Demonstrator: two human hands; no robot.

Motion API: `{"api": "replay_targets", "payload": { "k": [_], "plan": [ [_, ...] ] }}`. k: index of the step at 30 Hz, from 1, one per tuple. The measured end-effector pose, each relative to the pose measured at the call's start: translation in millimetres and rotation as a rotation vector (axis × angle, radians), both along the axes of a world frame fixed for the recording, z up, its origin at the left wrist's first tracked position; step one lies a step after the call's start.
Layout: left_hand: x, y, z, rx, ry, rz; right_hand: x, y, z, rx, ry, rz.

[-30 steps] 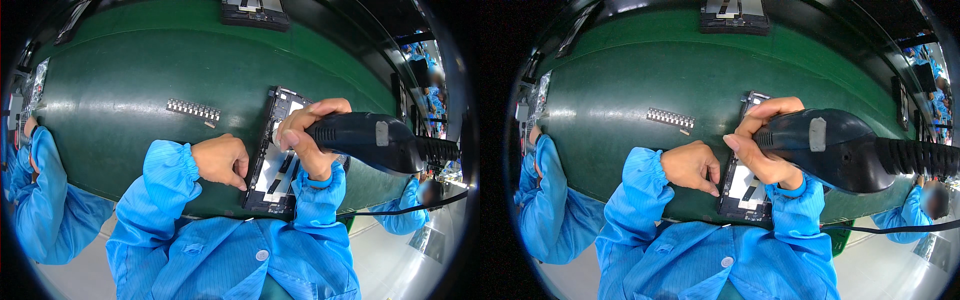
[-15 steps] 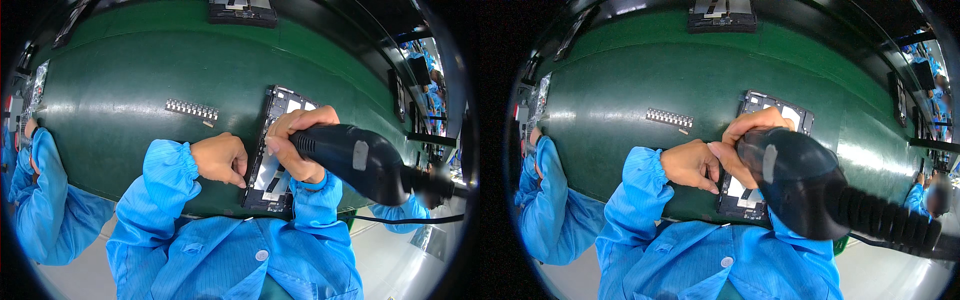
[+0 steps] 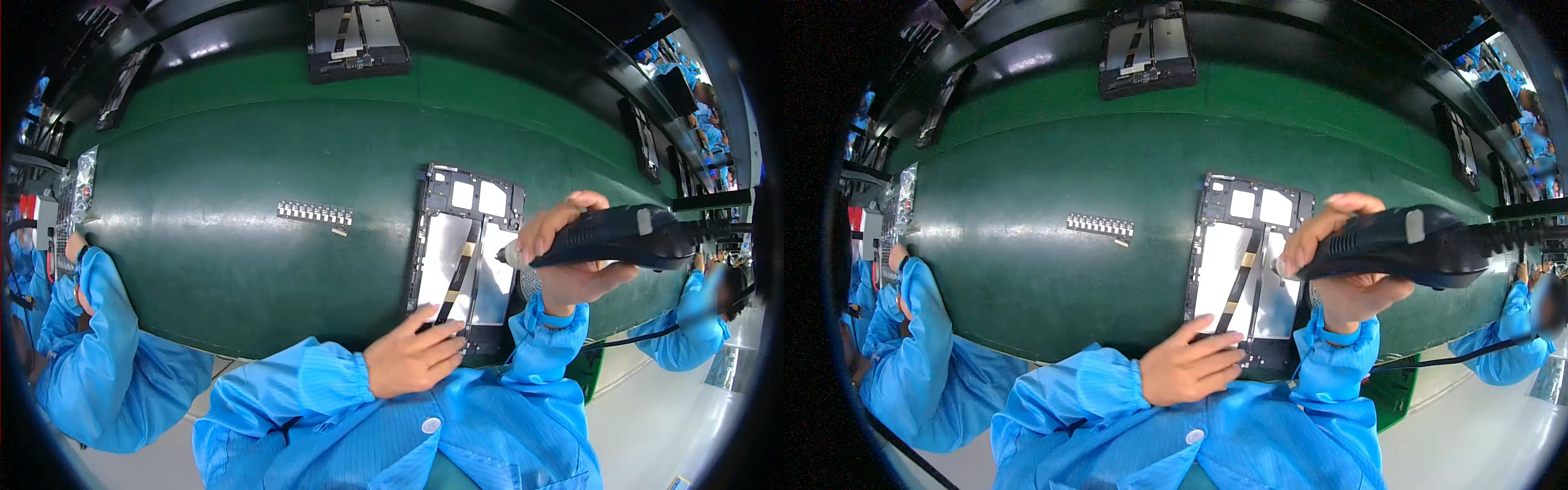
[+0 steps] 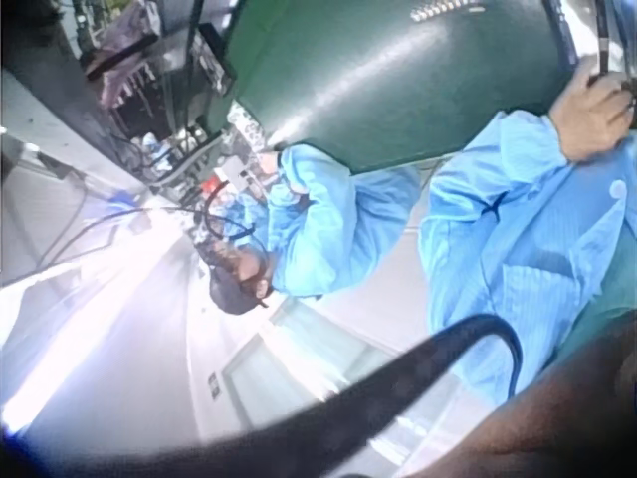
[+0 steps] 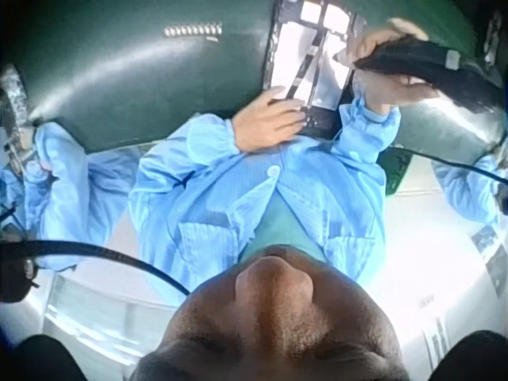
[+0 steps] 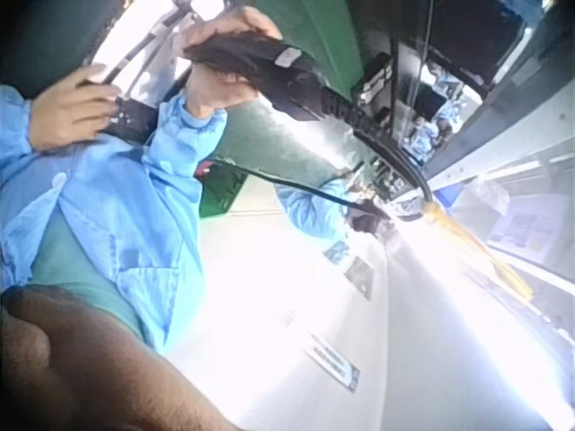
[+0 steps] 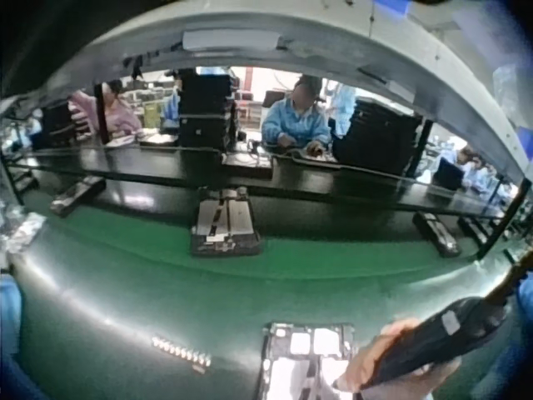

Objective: Assembling internal components into a tablet frame using an electric screwdriver on a factory assembly line.

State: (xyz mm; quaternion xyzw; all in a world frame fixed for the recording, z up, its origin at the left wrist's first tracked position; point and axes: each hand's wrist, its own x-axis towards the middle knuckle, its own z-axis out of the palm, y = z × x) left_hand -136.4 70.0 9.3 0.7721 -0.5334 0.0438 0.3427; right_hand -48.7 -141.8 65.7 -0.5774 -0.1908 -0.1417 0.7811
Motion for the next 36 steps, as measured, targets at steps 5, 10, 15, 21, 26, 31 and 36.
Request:
{"api": "replay_targets", "payload": {
  "k": [5, 10, 15, 21, 26, 31, 36],
  "plan": [
    [32.6, 9.1, -9.8, 0.108, -0.086, -0.051, -16.3, -6.2, -0.9, 0.102, 0.069, -0.005],
    [122.5, -2.8, -9.2, 0.15, -0.196, -0.025, -27.8, -11.4, -6.8, 0.189, 0.125, 0.098],
    [219.0, -54.9, -33.5, 0.167, -0.298, 0.33, -25.4, -8.6, -35.0, 0.33, 0.218, 0.272],
    [275.6, -104.1, -9.0, 0.556, -0.16, 0.797, -24.3, -12.4, -35.4, 0.27, 0.174, 0.264],
    [302.6, -74.6, -1.5, 0.523, 0.05, 0.548, -13.6, -16.3, -39.8, 0.2, 0.087, 0.148],
    [309.9, -7.9, 26.4, 0.597, -0.371, 0.665, -27.0, -31.1, -31.0, 0.032, 0.14, 0.064],
    [340.8, 75.2, 16.2, 0.98, -0.181, 0.939, -21.8, -33.8, -22.1, -0.212, -0.113, -0.047]
  ]
}}
